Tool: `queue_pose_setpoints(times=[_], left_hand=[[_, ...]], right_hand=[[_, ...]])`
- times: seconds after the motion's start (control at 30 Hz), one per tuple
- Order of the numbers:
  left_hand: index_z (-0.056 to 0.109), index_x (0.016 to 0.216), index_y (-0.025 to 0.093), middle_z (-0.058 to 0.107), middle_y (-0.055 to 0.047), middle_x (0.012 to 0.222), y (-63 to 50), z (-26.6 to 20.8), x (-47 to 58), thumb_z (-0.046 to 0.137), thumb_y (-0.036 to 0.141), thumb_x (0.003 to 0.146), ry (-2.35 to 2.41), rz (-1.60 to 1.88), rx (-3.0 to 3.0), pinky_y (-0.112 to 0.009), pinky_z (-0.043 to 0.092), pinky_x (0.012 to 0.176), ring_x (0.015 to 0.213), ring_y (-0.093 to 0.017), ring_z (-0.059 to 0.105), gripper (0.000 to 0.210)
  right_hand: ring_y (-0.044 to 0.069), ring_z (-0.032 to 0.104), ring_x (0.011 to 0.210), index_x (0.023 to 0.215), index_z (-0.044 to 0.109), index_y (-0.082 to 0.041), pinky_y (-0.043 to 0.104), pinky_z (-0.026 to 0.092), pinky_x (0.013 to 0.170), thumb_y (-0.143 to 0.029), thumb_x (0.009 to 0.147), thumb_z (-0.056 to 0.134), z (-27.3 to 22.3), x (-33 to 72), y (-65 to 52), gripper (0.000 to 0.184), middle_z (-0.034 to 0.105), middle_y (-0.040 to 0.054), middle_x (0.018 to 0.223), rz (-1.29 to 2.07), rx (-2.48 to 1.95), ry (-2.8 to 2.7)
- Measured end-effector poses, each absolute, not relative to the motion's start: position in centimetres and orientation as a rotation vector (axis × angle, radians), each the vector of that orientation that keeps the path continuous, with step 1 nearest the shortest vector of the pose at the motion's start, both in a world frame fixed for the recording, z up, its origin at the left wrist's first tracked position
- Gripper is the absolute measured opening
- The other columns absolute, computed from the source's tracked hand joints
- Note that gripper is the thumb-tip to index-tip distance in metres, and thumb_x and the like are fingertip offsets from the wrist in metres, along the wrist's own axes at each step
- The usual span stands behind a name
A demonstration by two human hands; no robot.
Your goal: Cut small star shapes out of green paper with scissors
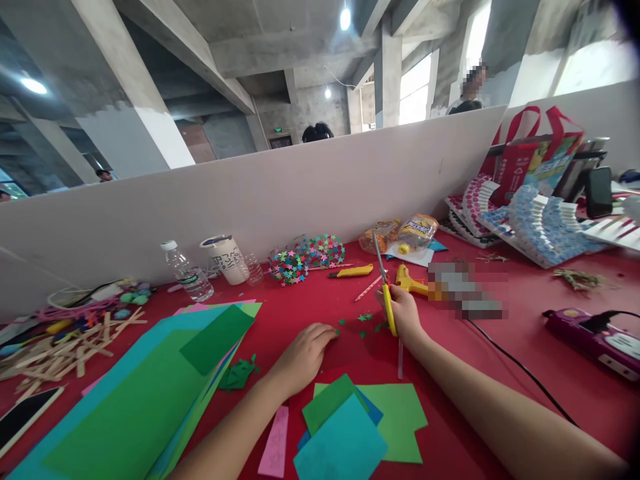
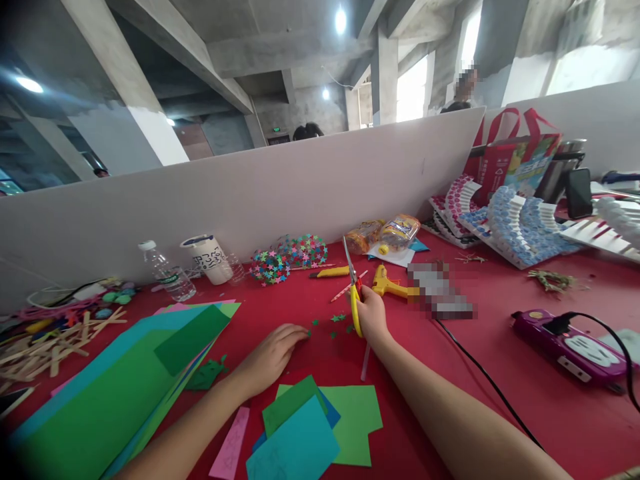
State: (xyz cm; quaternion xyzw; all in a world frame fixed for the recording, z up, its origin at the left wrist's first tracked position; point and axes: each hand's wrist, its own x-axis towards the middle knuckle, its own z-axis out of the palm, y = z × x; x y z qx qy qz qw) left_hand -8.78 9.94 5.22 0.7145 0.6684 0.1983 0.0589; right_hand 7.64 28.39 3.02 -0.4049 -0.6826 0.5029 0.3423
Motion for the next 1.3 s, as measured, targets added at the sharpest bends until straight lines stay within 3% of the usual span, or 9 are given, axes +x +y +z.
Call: queue_pose_setpoints(times=[0.13,0.3,0.37,0.63,0.9,1.3], left_hand=[[0.057,0.114,0.024,0.052,-0.008,0.127,9.7,7.3,-7.7,0.044,0.013,0.083,2.050,0.648,2.056,-0.042,0.036,0.103,0.120,-0.022,0.045,0.036],[0.054,0.092,0.024,0.056,-0.004,0.098,6.1,9.5,-5.1,0.059,0.029,0.075,2.110,0.385,1.787,-0.037,0.043,0.084,0.099,-0.024,0.051,0.018],[0.052,0.088,0.024,0.055,-0.005,0.101,5.1,9.3,-4.1,0.060,0.030,0.073,2.142,0.303,1.650,-0.037,0.041,0.084,0.103,-0.026,0.049,0.018],[0.044,0.083,0.023,0.053,0.000,0.083,5.4,8.0,-3.2,0.049,0.019,0.068,2.191,0.369,1.341,-0.028,0.038,0.069,0.081,-0.019,0.052,0.017],[0.045,0.090,0.023,0.050,-0.004,0.100,4.4,8.2,-3.2,0.056,0.023,0.064,2.240,0.348,1.384,-0.032,0.038,0.080,0.097,-0.023,0.048,0.028],[0.040,0.079,0.021,0.047,-0.001,0.090,4.4,7.7,-3.4,0.057,0.019,0.060,2.239,0.443,1.302,-0.026,0.034,0.070,0.085,-0.018,0.046,0.025]], right_hand=[[0.024,0.061,0.096,0.113,0.058,-0.014,0.040,0.052,0.080,-0.032,0.090,0.056,3.3,7.5,27.9,0.030,0.060,0.0049,0.113,1.289,-1.057,-1.832],[0.024,0.061,0.095,0.113,0.058,-0.014,0.040,0.052,0.080,-0.032,0.089,0.056,2.8,7.1,27.9,0.029,0.060,0.0050,0.113,1.259,-1.038,-1.897],[0.024,0.061,0.095,0.113,0.058,-0.014,0.040,0.052,0.080,-0.032,0.090,0.056,2.5,7.0,28.0,0.029,0.060,0.0050,0.113,1.242,-1.034,-1.913],[0.024,0.061,0.096,0.112,0.058,-0.014,0.040,0.052,0.080,-0.032,0.089,0.056,2.6,7.2,27.8,0.029,0.060,0.0048,0.112,1.245,-1.018,-1.876],[0.021,0.061,0.094,0.116,0.055,-0.015,0.039,0.053,0.079,-0.030,0.091,0.055,2.3,7.4,28.9,0.029,0.059,0.0072,0.114,1.381,-0.961,-1.661],[0.024,0.061,0.095,0.113,0.058,-0.014,0.040,0.052,0.080,-0.032,0.090,0.056,2.6,7.5,28.5,0.029,0.060,0.0051,0.113,1.340,-0.962,-1.713]])
